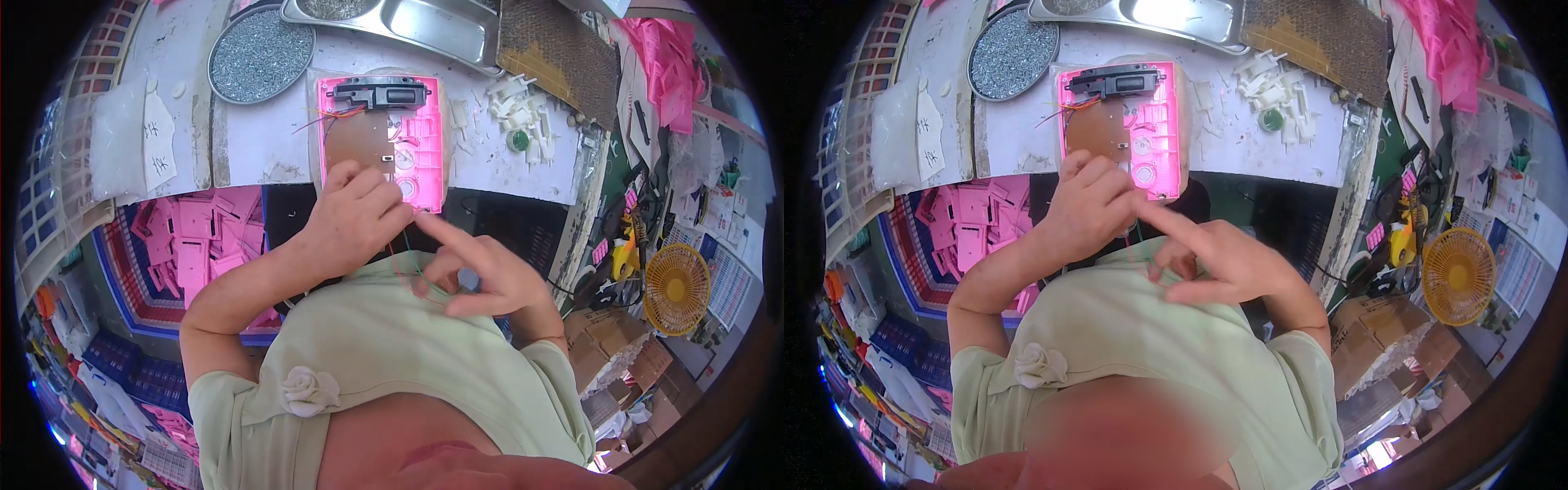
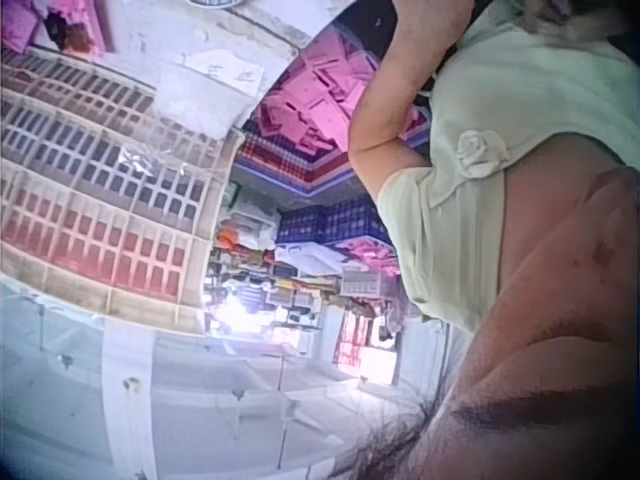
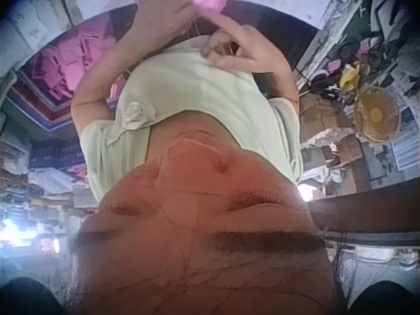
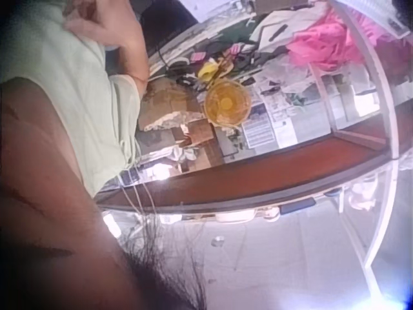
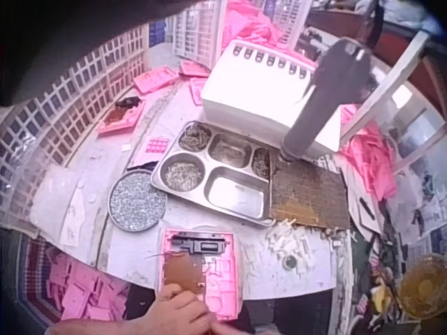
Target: Assembling a pink toy electronic device using an electric screwdriver and a soldering iron.
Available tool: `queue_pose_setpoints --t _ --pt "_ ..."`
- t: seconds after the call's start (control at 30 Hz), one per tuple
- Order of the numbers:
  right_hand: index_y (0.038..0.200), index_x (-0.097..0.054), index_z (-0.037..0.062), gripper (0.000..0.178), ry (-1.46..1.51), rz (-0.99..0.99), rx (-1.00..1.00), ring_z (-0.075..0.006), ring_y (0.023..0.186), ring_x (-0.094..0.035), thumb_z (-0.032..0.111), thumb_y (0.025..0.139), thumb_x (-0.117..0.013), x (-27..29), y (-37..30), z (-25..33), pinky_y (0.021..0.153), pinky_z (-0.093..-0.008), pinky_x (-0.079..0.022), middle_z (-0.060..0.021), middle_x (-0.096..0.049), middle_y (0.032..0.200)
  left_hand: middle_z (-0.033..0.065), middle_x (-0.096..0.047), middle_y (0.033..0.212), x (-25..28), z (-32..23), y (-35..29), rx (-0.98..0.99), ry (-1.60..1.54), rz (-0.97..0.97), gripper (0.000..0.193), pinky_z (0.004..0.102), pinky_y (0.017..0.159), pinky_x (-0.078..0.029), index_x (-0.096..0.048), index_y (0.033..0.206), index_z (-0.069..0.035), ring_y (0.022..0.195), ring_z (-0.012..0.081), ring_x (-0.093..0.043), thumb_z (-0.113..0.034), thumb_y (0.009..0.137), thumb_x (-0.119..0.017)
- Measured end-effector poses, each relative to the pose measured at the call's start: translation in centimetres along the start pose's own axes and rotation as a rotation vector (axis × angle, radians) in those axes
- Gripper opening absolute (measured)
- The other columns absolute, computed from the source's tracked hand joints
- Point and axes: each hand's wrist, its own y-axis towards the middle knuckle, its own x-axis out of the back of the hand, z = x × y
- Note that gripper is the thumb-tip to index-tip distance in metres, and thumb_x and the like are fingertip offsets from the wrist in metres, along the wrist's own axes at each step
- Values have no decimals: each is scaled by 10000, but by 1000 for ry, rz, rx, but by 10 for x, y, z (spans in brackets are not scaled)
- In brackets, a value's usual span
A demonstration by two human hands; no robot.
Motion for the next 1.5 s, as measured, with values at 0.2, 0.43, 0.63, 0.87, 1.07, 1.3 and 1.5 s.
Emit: queue_pose_setpoints --t 0.2,0.43,0.63,0.87,1.07,1.3,1.5 --pt "1190 -714 100 499 -958 -400 424 -278 994 -565 338 760 -797 14 62 -29 879 -433 -448 -20 -664 1007 40 -627 983 8 10 -17 -126 -66 -128 306 376 733 -490 -699 1060 -85 880 212 -615 -168 767 -669" --pt "1099 -716 98 426 -1065 -472 446 -262 975 -576 295 736 -824 -20 94 -35 872 -451 -424 -29 -651 1005 60 -561 748 19 17 -55 310 37 -267 163 388 560 -461 -634 840 -77 638 266 -590 -65 765 -778" --pt "997 -677 109 338 -1052 -419 400 -247 951 -584 235 725 -833 -39 106 -34 829 -436 -404 -26 -635 1004 60 -524 731 7 -6 -78 292 -56 54 153 390 571 -478 -593 831 -83 668 249 -608 -155 832 -727" --pt "878 -640 96 262 -1086 -452 427 -273 870 -545 241 724 -796 -41 113 -32 789 -441 -383 -67 -584 884 100 -602 858 48 17 -66 285 -292 224 184 444 682 -517 -629 939 -77 785 330 -635 -185 837 -738" --pt "984 -677 108 292 -922 -214 493 -274 890 -598 241 758 -806 1 99 -16 801 -436 -437 -62 -628 902 98 -598 851 16 38 -64 95 -197 -80 235 425 614 -489 -677 1011 -95 745 309 -620 -183 829 -797" --pt "1014 -767 7 204 -692 -1033 146 -108 829 -693 179 916 -718 230 75 64 756 -283 -545 -90 -763 889 91 -592 803 29 44 -54 15 -230 -6 189 411 574 -491 -689 959 -89 692 293 -613 -163 824 -799" --pt "1127 -718 56 286 -1719 -1207 429 -288 923 -721 237 910 -678 507 80 95 851 -395 -547 -136 -752 996 77 -623 810 24 48 -50 -1 -263 44 196 387 560 -496 -716 932 -88 680 268 -624 -144 789 -839"
